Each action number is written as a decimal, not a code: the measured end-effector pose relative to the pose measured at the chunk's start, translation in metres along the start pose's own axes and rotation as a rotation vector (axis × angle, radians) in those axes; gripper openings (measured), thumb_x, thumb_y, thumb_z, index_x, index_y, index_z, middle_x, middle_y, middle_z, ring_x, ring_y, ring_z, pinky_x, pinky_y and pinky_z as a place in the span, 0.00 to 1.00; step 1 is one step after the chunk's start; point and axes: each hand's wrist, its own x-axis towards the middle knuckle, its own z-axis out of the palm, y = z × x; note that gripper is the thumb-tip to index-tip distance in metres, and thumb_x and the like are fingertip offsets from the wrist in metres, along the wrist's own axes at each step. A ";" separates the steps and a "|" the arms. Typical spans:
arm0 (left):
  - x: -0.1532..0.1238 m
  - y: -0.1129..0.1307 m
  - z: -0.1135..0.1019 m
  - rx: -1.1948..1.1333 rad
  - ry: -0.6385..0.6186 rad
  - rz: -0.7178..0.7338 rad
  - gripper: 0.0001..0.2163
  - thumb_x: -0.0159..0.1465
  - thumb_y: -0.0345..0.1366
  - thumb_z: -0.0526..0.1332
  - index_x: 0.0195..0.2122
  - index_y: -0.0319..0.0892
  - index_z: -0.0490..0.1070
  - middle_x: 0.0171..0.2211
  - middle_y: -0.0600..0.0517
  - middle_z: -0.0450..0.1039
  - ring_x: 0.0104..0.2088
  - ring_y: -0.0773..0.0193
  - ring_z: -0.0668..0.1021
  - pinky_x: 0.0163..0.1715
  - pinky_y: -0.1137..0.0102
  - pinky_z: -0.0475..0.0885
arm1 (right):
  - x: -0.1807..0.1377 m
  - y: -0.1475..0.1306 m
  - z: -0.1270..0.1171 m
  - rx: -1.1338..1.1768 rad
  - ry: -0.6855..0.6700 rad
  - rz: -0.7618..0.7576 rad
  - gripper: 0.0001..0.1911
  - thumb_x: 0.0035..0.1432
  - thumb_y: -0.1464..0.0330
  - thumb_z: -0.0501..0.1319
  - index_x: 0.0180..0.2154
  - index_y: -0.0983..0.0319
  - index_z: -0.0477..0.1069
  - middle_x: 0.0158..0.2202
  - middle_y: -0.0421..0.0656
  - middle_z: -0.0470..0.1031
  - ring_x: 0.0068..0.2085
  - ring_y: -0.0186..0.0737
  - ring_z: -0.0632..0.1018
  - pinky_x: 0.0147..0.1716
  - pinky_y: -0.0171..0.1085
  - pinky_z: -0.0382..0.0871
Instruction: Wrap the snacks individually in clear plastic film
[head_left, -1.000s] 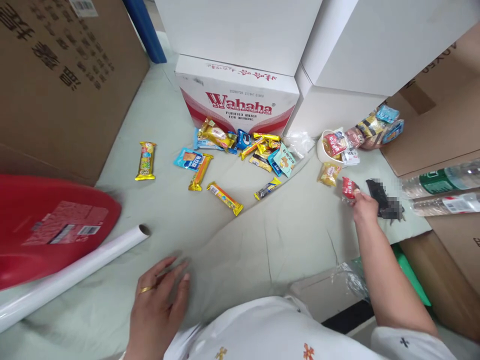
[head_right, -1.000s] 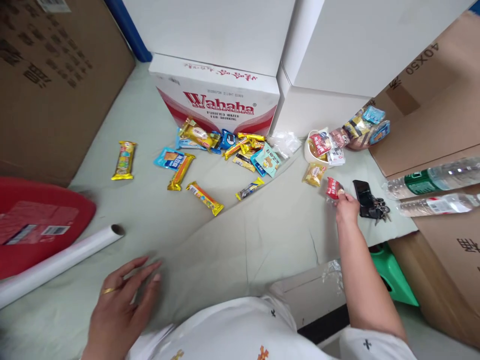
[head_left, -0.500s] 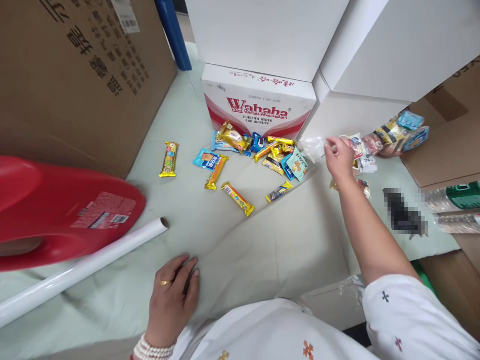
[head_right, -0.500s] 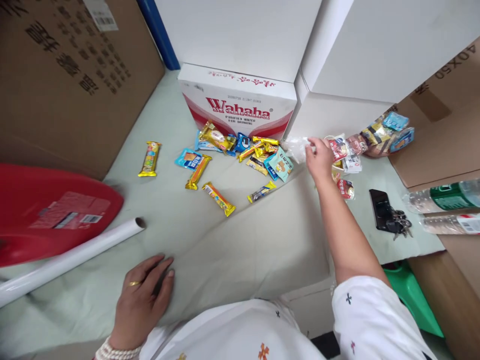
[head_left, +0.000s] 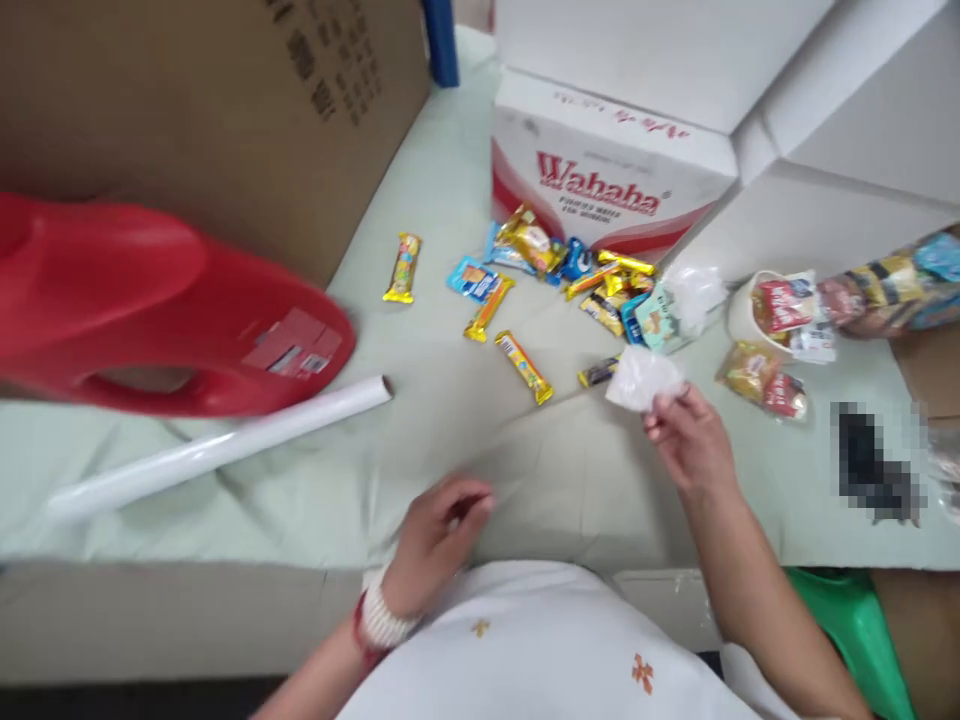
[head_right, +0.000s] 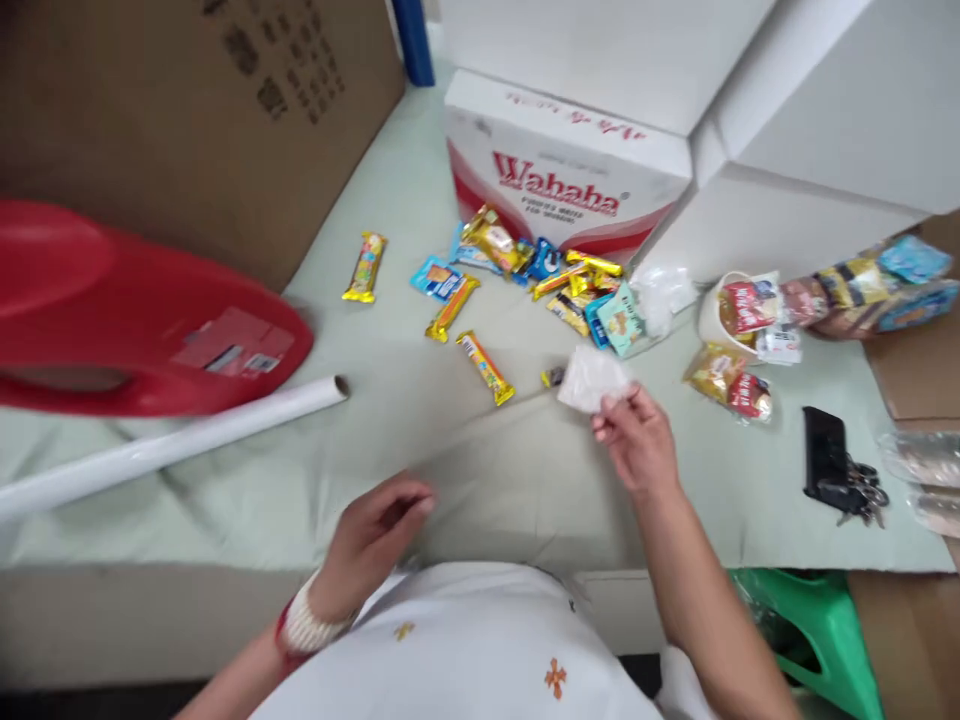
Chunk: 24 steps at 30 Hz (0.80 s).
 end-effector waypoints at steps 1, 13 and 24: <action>0.009 0.008 0.011 -0.121 -0.038 -0.101 0.14 0.67 0.47 0.62 0.32 0.42 0.73 0.26 0.54 0.70 0.25 0.68 0.69 0.26 0.73 0.65 | -0.022 0.018 0.009 -0.031 -0.029 0.011 0.20 0.46 0.60 0.78 0.35 0.57 0.70 0.27 0.34 0.73 0.25 0.32 0.75 0.22 0.30 0.68; 0.043 0.012 0.054 -0.459 -0.030 -0.137 0.18 0.56 0.49 0.72 0.26 0.40 0.72 0.23 0.56 0.69 0.25 0.69 0.67 0.28 0.72 0.62 | -0.076 0.052 0.051 -0.397 -0.453 -0.129 0.10 0.64 0.58 0.66 0.42 0.55 0.79 0.40 0.43 0.76 0.41 0.41 0.75 0.42 0.39 0.71; 0.028 -0.014 0.009 -0.668 0.184 -0.278 0.20 0.58 0.53 0.70 0.29 0.43 0.67 0.23 0.59 0.63 0.21 0.73 0.61 0.22 0.73 0.54 | -0.046 0.046 0.047 0.195 -0.117 0.290 0.21 0.45 0.61 0.80 0.30 0.60 0.69 0.25 0.33 0.60 0.23 0.26 0.59 0.18 0.26 0.54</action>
